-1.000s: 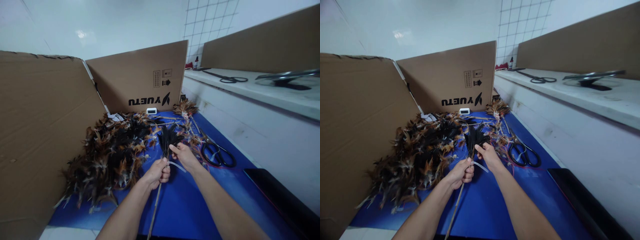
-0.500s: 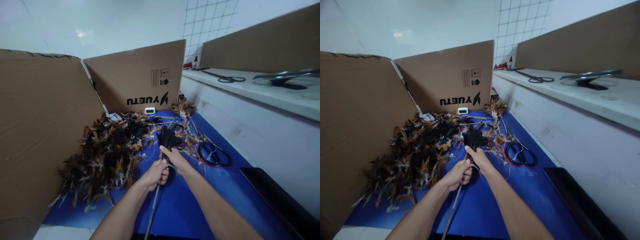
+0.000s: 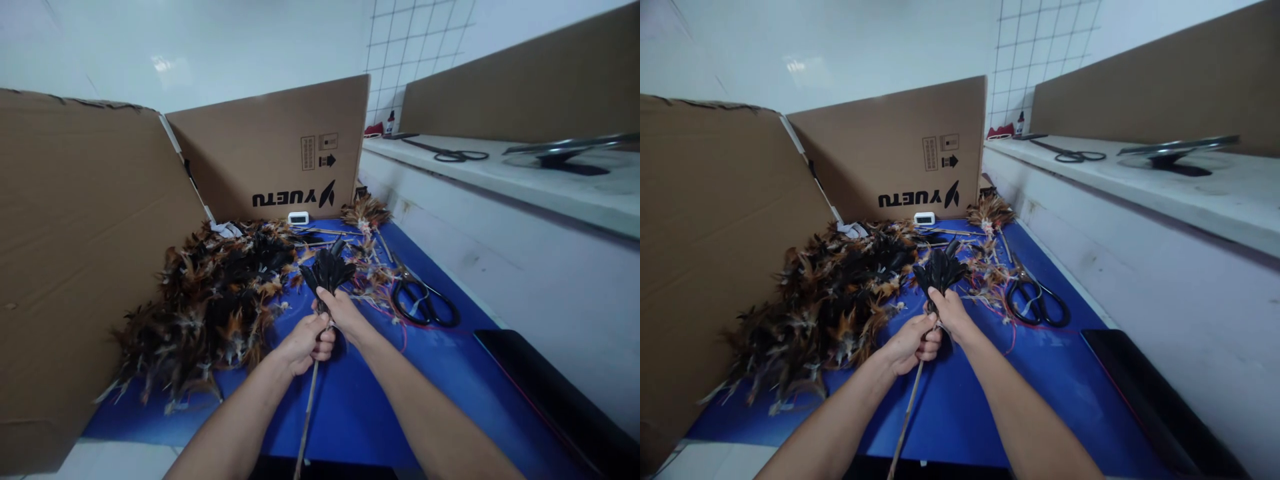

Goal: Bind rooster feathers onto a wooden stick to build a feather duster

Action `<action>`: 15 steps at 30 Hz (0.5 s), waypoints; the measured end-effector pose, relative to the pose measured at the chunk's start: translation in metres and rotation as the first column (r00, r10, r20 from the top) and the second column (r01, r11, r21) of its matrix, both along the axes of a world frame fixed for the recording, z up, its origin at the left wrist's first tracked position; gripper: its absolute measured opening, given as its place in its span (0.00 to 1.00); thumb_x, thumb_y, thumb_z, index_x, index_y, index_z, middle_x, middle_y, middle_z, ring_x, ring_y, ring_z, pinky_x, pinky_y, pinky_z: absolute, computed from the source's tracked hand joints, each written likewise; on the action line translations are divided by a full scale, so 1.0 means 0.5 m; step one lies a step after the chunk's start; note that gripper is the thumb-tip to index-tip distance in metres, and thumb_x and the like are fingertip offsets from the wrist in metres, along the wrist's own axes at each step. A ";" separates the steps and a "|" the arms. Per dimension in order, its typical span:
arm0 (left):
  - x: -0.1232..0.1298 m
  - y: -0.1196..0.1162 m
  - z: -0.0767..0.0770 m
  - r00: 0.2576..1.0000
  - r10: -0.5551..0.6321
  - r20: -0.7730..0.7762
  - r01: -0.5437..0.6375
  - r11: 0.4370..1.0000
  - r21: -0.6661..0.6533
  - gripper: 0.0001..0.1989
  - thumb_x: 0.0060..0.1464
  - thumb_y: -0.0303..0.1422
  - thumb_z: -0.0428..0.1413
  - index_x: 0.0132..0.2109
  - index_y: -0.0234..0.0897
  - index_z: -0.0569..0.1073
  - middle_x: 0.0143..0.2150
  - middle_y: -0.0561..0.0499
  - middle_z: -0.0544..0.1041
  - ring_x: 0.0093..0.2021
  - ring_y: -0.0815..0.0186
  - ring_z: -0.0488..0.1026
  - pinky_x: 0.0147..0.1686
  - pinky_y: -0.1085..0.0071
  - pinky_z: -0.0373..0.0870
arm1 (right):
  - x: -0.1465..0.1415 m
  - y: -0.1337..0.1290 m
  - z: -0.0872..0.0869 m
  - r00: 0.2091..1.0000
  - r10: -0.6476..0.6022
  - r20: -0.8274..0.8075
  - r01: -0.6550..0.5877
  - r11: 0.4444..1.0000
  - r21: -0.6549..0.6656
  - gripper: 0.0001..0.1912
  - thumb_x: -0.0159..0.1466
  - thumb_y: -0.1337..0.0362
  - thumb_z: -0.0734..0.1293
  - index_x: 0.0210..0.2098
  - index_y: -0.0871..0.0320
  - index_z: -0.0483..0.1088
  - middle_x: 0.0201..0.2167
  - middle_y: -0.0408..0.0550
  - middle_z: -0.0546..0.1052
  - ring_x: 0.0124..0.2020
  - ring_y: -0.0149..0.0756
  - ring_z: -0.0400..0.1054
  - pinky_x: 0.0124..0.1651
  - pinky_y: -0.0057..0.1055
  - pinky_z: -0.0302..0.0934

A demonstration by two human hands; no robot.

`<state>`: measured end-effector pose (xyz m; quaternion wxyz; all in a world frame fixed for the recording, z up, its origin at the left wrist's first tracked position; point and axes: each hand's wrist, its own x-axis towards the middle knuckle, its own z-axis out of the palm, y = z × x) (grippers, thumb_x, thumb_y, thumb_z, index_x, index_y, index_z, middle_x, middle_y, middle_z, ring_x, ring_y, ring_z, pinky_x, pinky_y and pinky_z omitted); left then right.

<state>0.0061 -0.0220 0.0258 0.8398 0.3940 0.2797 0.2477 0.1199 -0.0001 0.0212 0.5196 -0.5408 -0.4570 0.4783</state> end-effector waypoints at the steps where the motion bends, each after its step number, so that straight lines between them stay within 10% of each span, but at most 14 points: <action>1: 0.000 0.000 0.001 1.000 -0.002 0.001 0.002 1.000 -0.008 0.17 0.50 0.44 0.51 0.29 0.37 0.54 0.19 0.62 0.52 0.14 0.81 0.41 0.13 0.81 0.36 | 0.000 0.000 0.000 1.000 -0.003 -0.001 0.003 1.000 0.006 0.21 0.57 0.51 0.59 0.20 0.62 0.67 0.14 0.43 0.67 0.16 0.27 0.59 0.21 0.24 0.53; 15: -0.011 -0.001 0.017 0.998 0.010 -0.061 -0.005 0.997 0.073 0.19 0.49 0.47 0.51 0.28 0.38 0.52 0.17 0.63 0.46 0.14 0.80 0.39 0.12 0.81 0.34 | -0.006 -0.014 0.017 0.964 0.117 -0.238 -0.118 0.993 0.010 0.18 0.51 0.51 0.66 0.21 0.63 0.69 0.17 0.45 0.69 0.18 0.27 0.60 0.22 0.24 0.55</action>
